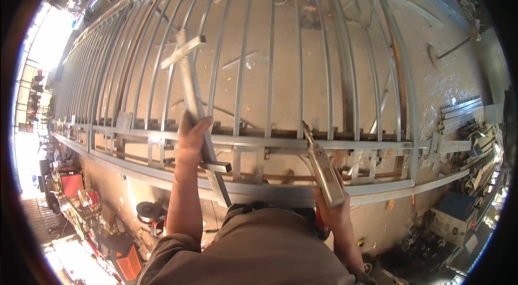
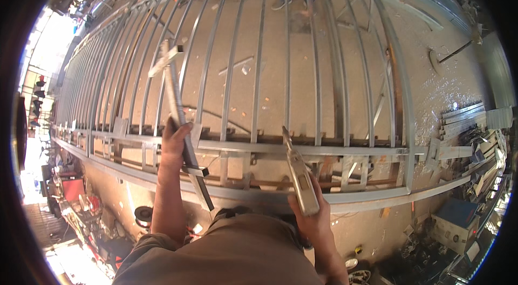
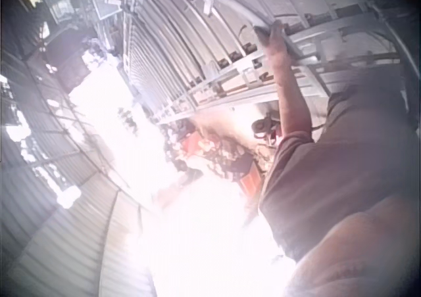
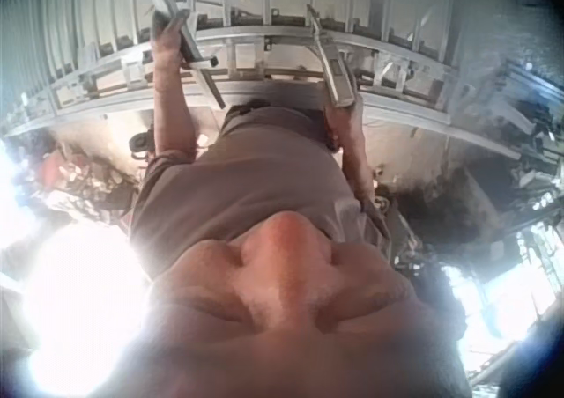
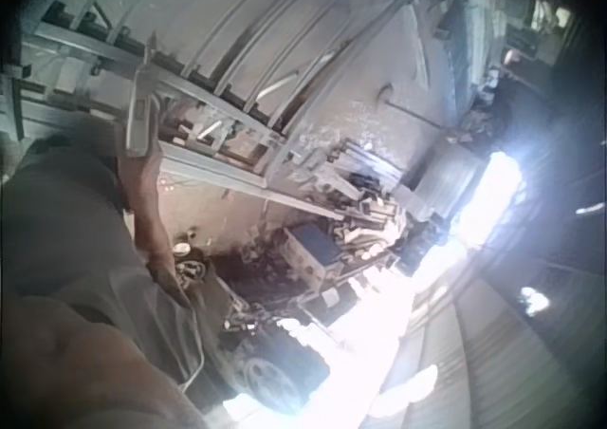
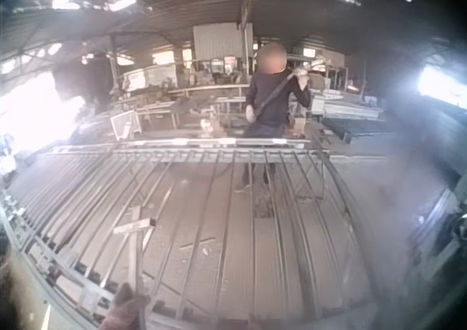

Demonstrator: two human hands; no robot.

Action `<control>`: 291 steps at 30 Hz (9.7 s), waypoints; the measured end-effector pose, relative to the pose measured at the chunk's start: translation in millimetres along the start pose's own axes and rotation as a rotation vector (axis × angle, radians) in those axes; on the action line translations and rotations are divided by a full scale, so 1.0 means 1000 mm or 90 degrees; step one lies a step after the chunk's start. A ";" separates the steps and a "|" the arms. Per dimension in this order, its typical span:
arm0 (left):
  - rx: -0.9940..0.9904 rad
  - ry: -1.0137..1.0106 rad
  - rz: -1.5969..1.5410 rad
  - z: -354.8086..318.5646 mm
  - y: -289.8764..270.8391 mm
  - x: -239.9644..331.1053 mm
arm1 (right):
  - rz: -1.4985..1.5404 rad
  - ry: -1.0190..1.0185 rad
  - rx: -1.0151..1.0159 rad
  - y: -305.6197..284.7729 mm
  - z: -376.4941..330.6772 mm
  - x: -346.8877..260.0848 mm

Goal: The person welds a metal frame structure using a handheld welding gun, repeatedly positioning metal pieces and applying welds at joints. The person adjusts the frame and repositions components between welds, working on a large curved metal assembly in a workshop.

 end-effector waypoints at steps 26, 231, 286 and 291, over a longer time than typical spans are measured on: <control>-0.028 -0.157 0.019 0.107 -0.299 -0.076 | -0.561 0.059 0.036 0.281 0.118 0.059; -0.371 -0.277 -0.270 0.662 0.023 -0.071 | 0.428 0.106 0.038 0.436 0.634 -0.012; -0.337 -0.261 -0.222 0.648 0.021 -0.056 | 0.297 0.113 0.092 0.387 0.580 -0.033; -0.308 -0.288 -0.191 0.652 0.015 -0.050 | 0.307 0.186 0.067 0.381 0.538 -0.031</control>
Point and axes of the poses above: each hand's wrist, its own z-axis towards the middle knuckle, its own y-axis out of the palm, x = y × z, the point moved 4 cm from there along z, towards the middle knuckle, and after that the axes turned 6 degrees about -y, right-handed, at the moved point
